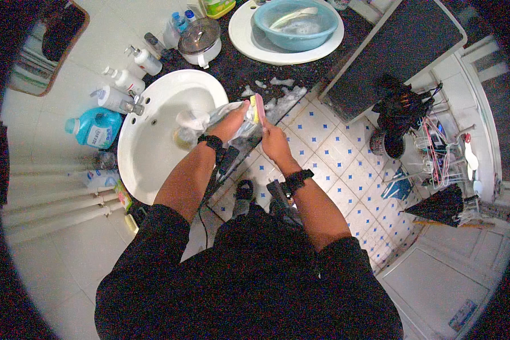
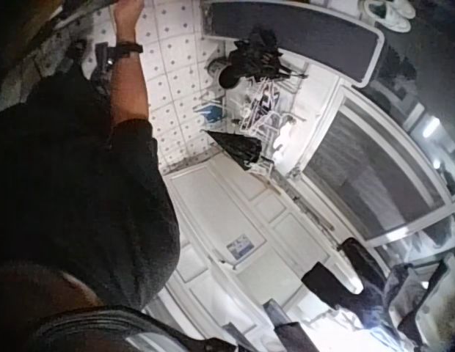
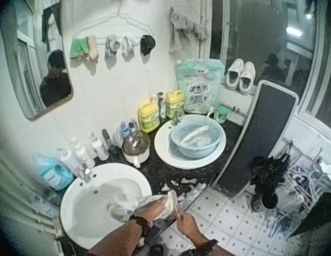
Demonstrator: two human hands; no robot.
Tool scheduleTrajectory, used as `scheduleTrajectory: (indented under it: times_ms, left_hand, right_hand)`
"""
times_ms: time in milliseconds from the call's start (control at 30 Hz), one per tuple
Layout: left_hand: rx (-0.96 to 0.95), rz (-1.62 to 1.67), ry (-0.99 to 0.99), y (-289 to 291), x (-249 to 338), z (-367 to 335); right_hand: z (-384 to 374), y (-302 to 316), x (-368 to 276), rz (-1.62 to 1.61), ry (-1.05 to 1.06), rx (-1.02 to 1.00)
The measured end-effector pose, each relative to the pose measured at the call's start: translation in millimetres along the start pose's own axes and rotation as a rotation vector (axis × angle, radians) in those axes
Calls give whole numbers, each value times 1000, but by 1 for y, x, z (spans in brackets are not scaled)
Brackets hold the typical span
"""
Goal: The person scrubs a shoe with a brush and a sponge over a sink, occasionally dipping the tools into a basin of water.
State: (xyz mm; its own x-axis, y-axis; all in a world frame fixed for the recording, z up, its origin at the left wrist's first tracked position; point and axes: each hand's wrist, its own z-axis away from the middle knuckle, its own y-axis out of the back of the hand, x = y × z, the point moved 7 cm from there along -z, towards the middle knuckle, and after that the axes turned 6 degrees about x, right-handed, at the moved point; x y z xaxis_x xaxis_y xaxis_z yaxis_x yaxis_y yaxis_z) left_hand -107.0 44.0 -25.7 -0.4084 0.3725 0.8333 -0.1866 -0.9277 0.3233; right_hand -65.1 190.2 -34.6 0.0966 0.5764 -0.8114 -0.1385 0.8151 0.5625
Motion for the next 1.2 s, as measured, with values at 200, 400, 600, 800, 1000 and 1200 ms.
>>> scheduleTrajectory:
  times_ms: [200, 400, 600, 800, 1000, 1200]
  left_hand:
    - [-17, 24, 11, 8, -15, -2]
    - [-15, 130, -37, 0, -10, -7]
    - [-61, 96, -36, 2, -5, -2]
    - [-45, 144, -78, 0, -6, -8]
    - [-29, 266, -6, -5, -32, -24]
    - [-59, 253, -23, -7, -22, -17]
  right_hand:
    - [44, -2, -26, -97, 140, 69]
    - [-27, 5, 1, -319, -247, -101]
    - [22, 16, 41, -543, -363, 26]
    - [10, 15, 28, -679, -82, 195]
    - [-7, 23, 9, -764, -174, 161]
    - [-3, 25, -5, -1027, -149, 108]
